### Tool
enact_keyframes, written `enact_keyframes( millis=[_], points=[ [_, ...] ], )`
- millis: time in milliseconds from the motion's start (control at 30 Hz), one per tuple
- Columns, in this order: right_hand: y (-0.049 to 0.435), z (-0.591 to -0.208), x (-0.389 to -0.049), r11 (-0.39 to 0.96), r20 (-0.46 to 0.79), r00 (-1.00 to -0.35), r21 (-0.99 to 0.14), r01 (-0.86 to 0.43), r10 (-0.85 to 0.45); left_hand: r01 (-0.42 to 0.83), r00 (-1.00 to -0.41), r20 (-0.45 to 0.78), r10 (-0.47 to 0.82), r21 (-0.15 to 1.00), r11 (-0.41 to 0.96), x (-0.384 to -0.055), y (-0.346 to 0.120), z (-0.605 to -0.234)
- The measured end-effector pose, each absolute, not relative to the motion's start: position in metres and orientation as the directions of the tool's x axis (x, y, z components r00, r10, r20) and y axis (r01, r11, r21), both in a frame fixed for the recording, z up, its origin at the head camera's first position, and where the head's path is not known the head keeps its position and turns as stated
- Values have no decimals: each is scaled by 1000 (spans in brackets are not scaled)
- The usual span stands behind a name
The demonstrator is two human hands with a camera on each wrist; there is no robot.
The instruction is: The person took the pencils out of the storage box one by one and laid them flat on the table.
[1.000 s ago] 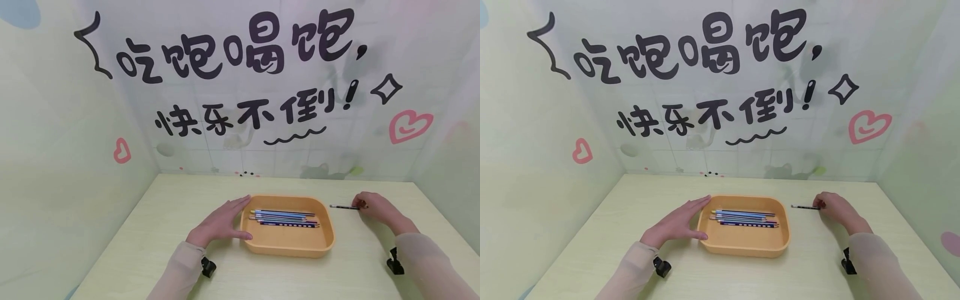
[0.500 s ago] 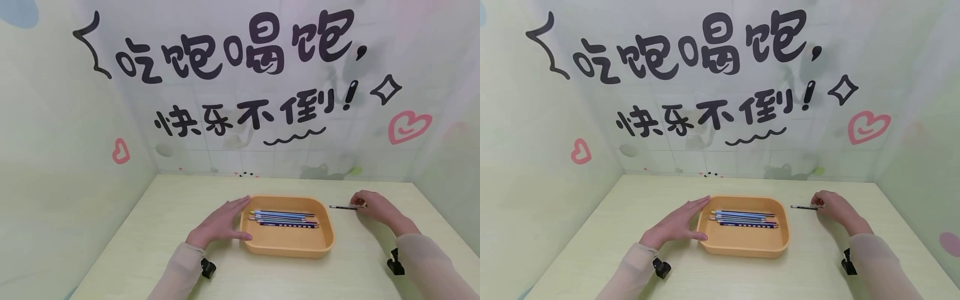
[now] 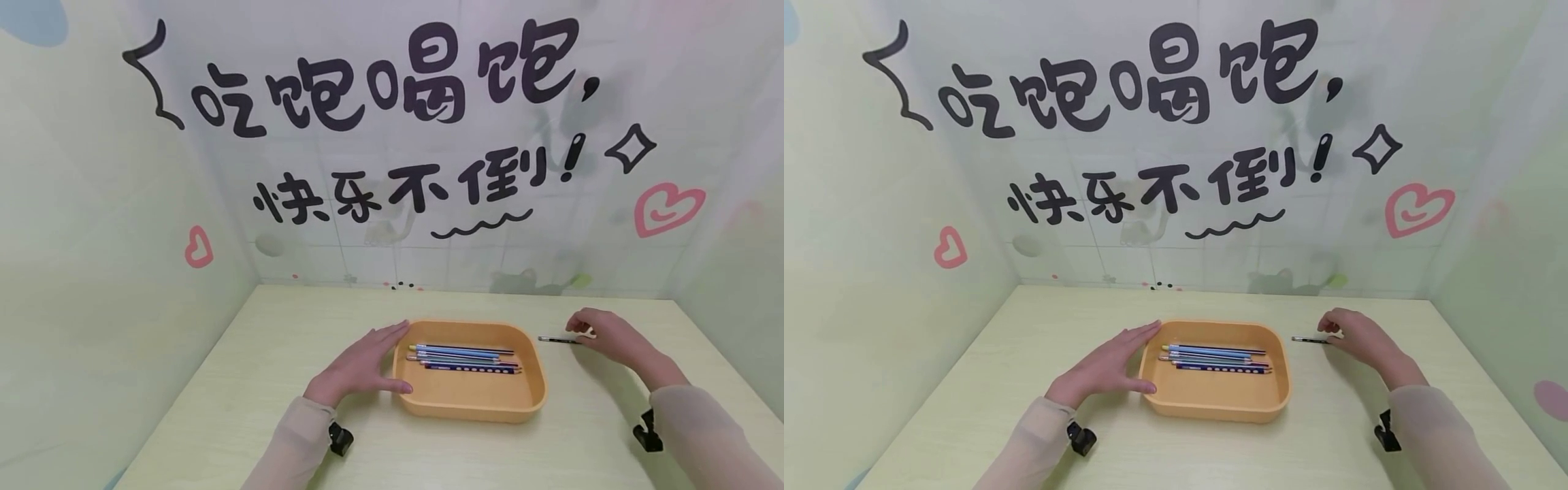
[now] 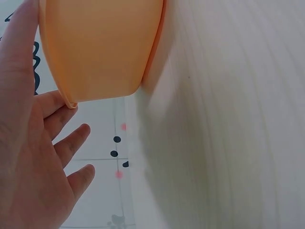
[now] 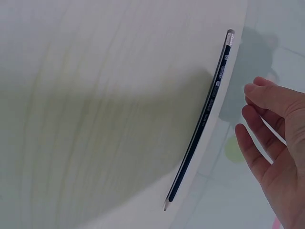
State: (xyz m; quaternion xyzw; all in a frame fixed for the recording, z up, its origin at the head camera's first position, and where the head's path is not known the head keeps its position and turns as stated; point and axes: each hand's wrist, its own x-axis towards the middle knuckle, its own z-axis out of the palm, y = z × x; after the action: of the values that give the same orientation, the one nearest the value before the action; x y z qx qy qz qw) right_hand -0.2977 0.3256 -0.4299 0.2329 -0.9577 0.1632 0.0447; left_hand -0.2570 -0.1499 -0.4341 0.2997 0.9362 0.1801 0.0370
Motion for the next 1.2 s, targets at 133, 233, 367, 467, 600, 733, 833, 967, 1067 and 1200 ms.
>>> enact_keyframes(
  millis=[133,233,367,467,600,733,833,967,1067,1200],
  points=[
    [320,-424,-291,830,179,-880,-292,-475,-441,546,-819,34,573,356,758,-257,-149,-434],
    [317,-422,-288,822,194,-871,-287,-491,-452,546,-819,35,573,357,758,-256,-149,-433],
    [313,-419,-285,820,206,-861,-264,-507,-466,543,-820,33,572,361,758,-256,-148,-432],
    [307,-415,-282,819,203,-858,-258,-512,-472,542,-821,33,570,361,759,-256,-148,-432],
    [299,-410,-278,813,191,-858,-276,-513,-476,540,-822,35,568,363,759,-256,-148,-432],
    [290,-405,-273,806,195,-855,-286,-518,-480,537,-824,35,565,366,760,-255,-148,-432],
    [284,-401,-270,802,193,-855,-295,-518,-481,534,-827,34,562,364,763,-255,-148,-431],
    [277,-398,-268,795,184,-852,-305,-524,-490,532,-828,33,560,362,765,-254,-148,-431],
    [272,-396,-265,789,188,-844,-300,-536,-502,534,-827,35,561,362,764,-254,-148,-431],
    [265,-394,-261,782,201,-834,-290,-551,-514,535,-826,36,563,366,761,-254,-148,-431]
  ],
)
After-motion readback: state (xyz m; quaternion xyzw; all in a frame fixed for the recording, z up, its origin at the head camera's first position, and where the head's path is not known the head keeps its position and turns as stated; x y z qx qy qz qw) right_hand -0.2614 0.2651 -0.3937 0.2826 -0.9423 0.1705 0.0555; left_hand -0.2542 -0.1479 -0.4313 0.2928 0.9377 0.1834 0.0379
